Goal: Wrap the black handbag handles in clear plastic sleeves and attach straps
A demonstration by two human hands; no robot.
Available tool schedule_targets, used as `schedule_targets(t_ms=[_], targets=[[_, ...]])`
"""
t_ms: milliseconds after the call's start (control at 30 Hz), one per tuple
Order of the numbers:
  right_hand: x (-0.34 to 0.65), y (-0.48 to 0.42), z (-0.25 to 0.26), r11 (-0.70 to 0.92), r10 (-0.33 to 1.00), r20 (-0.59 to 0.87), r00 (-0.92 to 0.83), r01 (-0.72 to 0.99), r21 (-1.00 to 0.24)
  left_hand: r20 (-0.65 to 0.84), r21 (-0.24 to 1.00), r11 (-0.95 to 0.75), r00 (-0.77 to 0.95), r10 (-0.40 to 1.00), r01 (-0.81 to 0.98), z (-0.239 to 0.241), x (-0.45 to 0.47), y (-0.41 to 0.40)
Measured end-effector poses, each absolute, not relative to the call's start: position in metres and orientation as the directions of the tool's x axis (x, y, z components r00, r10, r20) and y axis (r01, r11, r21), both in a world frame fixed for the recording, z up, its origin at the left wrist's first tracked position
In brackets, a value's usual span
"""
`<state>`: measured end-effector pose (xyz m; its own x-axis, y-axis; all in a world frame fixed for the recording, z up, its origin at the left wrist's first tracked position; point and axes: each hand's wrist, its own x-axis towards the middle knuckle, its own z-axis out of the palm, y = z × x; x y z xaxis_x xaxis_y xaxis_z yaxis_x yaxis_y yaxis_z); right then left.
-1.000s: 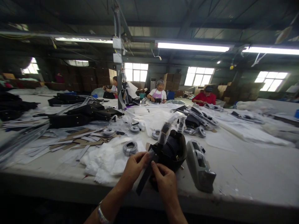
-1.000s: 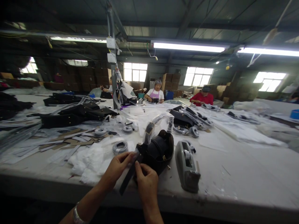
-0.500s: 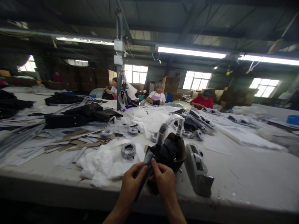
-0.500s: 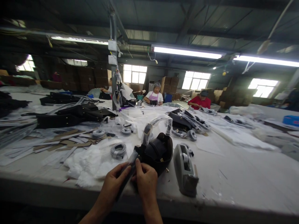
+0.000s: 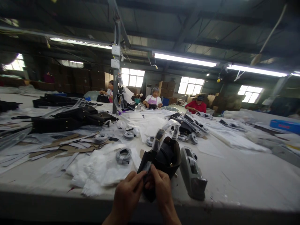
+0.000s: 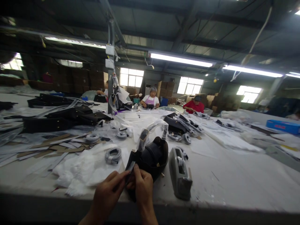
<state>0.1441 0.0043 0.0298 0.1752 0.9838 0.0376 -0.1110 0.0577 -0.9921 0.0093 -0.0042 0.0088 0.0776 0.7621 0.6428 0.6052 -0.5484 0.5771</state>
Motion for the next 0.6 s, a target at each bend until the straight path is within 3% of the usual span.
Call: schedule_targets(t_ms=[133, 233, 300, 400, 500, 600], targets=[[0.142, 0.001, 0.030, 0.093, 0.986, 0.088, 0.144, -0.027, -0.995, 0.732, 0.349, -0.606, 0.196, 0.653, 0.715, -0.007, -0.002, -0.002], [0.139, 0.001, 0.032, 0.079, 0.980, 0.093, 0.175, 0.080, -0.994, 0.769, 0.292, -0.686, 0.263, 0.583, 0.666, -0.024, -0.010, -0.003], [0.140, 0.000, 0.035, 0.068, 0.979, 0.080, 0.186, 0.070, -0.995, 0.760, 0.349, -0.739, 0.288, 0.583, 0.577, -0.033, -0.013, -0.010], [0.143, -0.001, 0.040, 0.054, 0.984, 0.054, 0.167, 0.007, -0.999, 0.668, 0.545, -0.710, 0.281, 0.689, 0.446, -0.036, -0.015, -0.027], [0.146, -0.003, 0.042, 0.041, 0.992, 0.034, 0.119, -0.049, -0.998, 0.569, 0.724, -0.536, 0.063, 0.820, 0.434, -0.018, -0.018, -0.039], [0.148, -0.006, 0.042, 0.047, 0.996, 0.041, 0.085, -0.069, -0.997, 0.475, 0.813, -0.317, -0.243, 0.846, 0.488, 0.022, -0.026, -0.039]])
